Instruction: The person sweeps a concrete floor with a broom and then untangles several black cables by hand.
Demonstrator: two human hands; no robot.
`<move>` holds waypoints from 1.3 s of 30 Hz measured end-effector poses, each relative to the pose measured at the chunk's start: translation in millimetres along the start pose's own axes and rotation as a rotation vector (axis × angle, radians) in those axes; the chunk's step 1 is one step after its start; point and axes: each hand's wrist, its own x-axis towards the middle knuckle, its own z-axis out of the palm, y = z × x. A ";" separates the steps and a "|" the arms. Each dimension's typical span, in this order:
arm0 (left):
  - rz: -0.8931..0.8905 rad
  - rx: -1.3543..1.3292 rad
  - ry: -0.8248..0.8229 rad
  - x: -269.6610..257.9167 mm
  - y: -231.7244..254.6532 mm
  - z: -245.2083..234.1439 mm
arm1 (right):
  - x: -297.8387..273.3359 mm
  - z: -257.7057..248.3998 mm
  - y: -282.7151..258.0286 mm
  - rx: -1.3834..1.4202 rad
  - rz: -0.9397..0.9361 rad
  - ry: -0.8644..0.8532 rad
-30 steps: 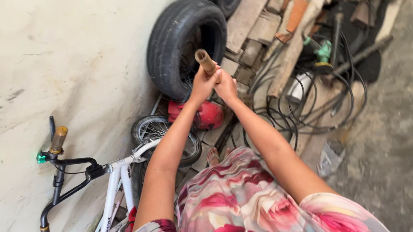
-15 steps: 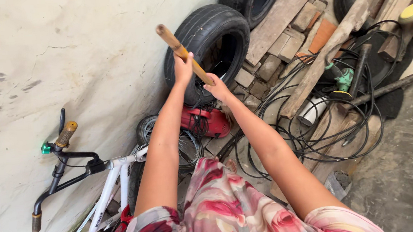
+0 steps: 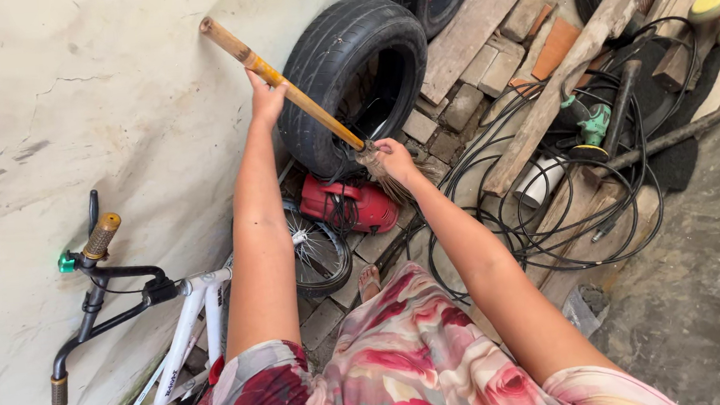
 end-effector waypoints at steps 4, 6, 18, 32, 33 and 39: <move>0.014 0.044 0.125 -2.9 4.4 -3.8 | -4.2 -3.9 2.6 0.028 0.057 0.033; -0.029 -0.113 0.183 -1.1 11.6 -3.9 | -4.2 -4.7 1.7 0.051 0.034 0.017; 0.064 -0.189 0.007 10.5 33.0 -1.7 | -24.7 -11.4 -0.3 0.103 -0.017 0.027; -0.282 0.128 -0.512 -176.8 -24.1 198.9 | -95.5 -76.1 -6.3 0.300 0.169 0.327; -0.271 0.076 -0.599 -197.4 -21.6 224.4 | -101.8 -85.5 -2.4 0.310 0.179 0.364; -0.403 0.166 -0.922 -304.0 0.8 353.8 | -153.2 -175.7 56.2 0.406 0.240 0.590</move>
